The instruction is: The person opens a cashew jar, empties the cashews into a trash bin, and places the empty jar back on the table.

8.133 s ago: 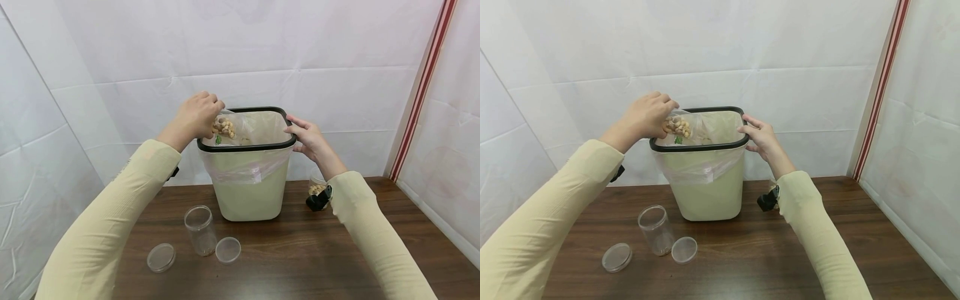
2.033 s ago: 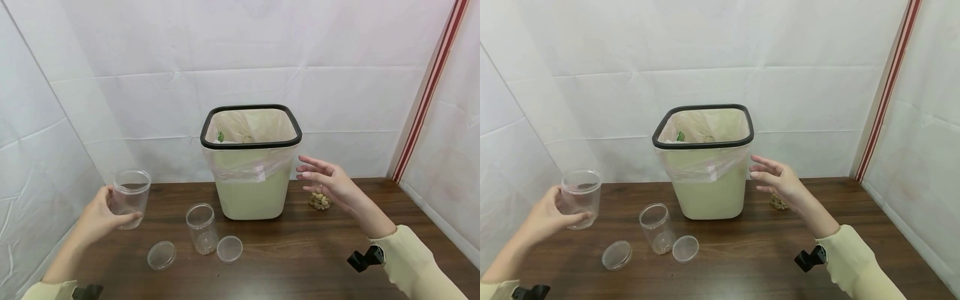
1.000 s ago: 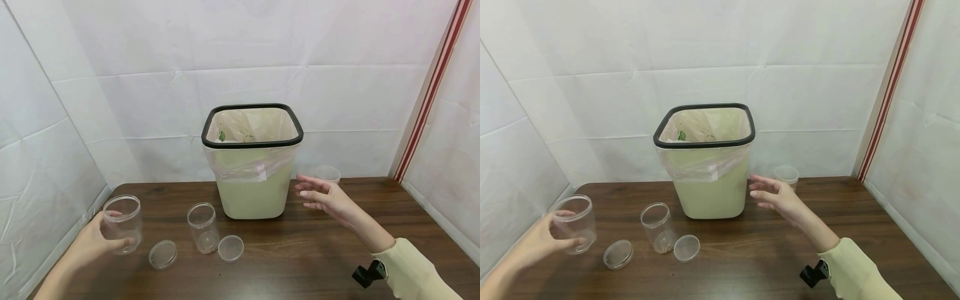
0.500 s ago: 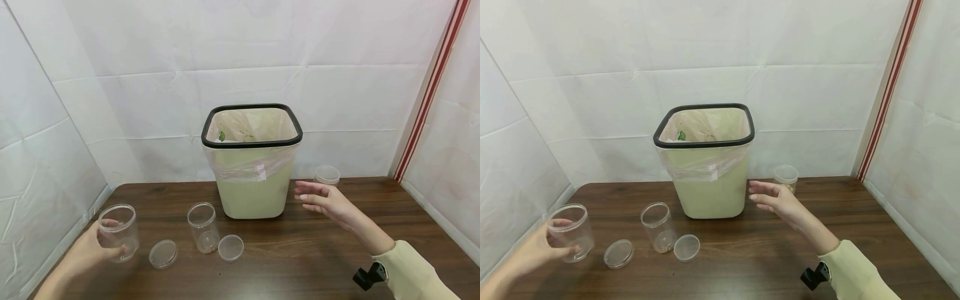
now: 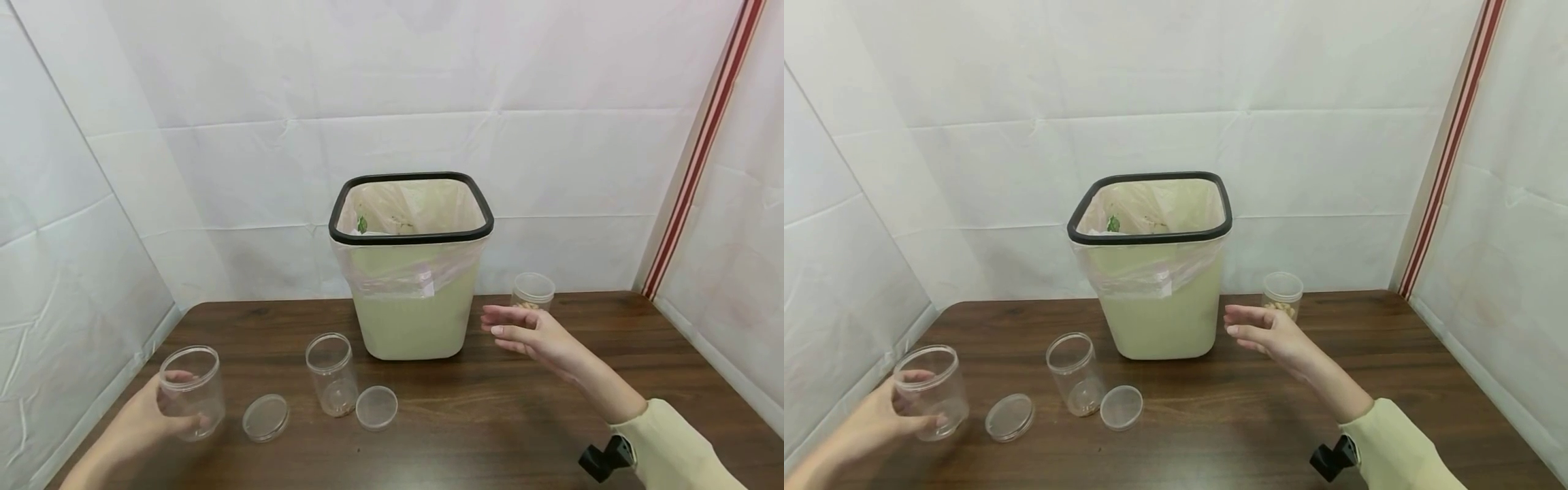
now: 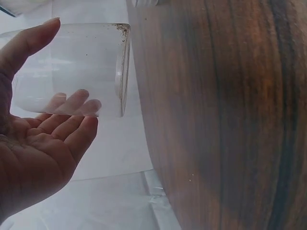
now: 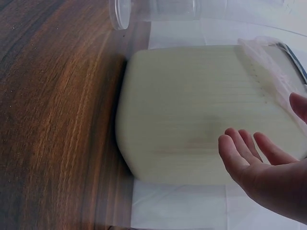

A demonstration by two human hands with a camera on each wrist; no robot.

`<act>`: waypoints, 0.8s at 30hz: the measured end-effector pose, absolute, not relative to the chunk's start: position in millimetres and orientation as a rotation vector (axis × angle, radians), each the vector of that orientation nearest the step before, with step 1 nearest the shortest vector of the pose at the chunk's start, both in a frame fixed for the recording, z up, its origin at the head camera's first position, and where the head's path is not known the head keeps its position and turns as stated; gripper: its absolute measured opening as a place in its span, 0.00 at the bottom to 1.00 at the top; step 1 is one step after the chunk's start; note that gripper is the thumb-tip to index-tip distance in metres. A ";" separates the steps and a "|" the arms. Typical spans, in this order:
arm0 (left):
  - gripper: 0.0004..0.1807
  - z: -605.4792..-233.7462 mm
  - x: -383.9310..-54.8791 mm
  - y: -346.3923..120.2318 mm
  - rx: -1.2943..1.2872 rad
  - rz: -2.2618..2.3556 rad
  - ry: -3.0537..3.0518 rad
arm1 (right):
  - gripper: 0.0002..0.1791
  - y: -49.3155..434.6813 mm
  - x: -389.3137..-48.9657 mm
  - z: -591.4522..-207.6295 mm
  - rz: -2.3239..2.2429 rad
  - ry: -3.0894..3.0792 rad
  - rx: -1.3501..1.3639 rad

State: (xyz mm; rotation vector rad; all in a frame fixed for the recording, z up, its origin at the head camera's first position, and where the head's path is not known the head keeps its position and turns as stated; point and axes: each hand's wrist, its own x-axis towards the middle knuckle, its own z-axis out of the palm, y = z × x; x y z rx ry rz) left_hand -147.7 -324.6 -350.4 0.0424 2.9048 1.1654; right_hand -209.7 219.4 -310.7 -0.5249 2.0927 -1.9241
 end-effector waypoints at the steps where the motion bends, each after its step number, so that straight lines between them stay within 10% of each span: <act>1: 0.42 -351.2 -148.0 -324.8 0.053 1.160 2.911 | 0.32 219.6 -209.7 -311.0 -1.924 2.092 -0.526; 24: 0.44 -367.8 -149.9 -328.3 0.060 1.102 2.896 | 0.32 221.9 -209.1 -316.7 -1.915 2.078 -0.513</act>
